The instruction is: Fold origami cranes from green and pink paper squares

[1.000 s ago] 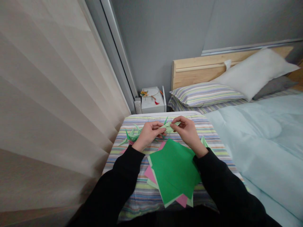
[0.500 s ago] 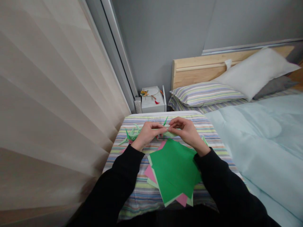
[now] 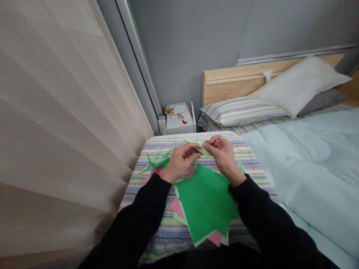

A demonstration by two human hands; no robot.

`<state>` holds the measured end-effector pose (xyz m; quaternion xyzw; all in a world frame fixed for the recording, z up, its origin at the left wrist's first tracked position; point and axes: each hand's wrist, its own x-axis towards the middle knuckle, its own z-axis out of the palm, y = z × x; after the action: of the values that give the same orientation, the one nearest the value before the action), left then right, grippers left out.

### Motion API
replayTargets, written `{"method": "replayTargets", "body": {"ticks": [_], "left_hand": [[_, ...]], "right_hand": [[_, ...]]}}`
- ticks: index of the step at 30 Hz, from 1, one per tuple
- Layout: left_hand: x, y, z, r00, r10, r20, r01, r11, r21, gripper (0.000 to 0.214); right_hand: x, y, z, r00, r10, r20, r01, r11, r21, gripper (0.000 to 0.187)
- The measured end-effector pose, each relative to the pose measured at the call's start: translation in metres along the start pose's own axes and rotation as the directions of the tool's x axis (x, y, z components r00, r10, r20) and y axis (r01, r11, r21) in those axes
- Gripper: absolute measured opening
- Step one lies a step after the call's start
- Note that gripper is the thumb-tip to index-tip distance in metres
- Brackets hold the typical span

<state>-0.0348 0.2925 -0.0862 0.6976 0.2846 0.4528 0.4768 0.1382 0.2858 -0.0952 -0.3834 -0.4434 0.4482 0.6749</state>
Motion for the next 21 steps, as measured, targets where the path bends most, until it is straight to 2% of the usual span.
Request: {"method": "replayTargets", "body": {"ticks": [4, 13, 16, 21], "left_hand": [[0.001, 0.000, -0.001, 0.999, 0.010, -0.049, -0.010, 1.000, 0.006, 0.022], [0.007, 0.004, -0.007, 0.958, -0.064, -0.281, 0.020, 0.987, -0.159, 0.022], [0.007, 0.006, -0.007, 0.955, -0.068, -0.287, 0.027, 0.989, -0.143, 0.021], [0.006, 0.007, -0.007, 0.959, -0.049, -0.280, 0.016, 0.992, -0.121, 0.018]], "right_hand": [[-0.002, 0.000, 0.004, 0.998, -0.017, 0.058, 0.015, 0.999, 0.037, 0.040], [-0.006, -0.011, 0.000, 0.964, -0.148, 0.220, 0.169, 0.982, -0.080, 0.025], [-0.007, -0.013, 0.000, 0.947, -0.151, 0.282, 0.201, 0.967, -0.156, 0.019], [-0.008, -0.012, 0.000, 0.952, -0.134, 0.276, 0.195, 0.958, -0.209, 0.017]]}}
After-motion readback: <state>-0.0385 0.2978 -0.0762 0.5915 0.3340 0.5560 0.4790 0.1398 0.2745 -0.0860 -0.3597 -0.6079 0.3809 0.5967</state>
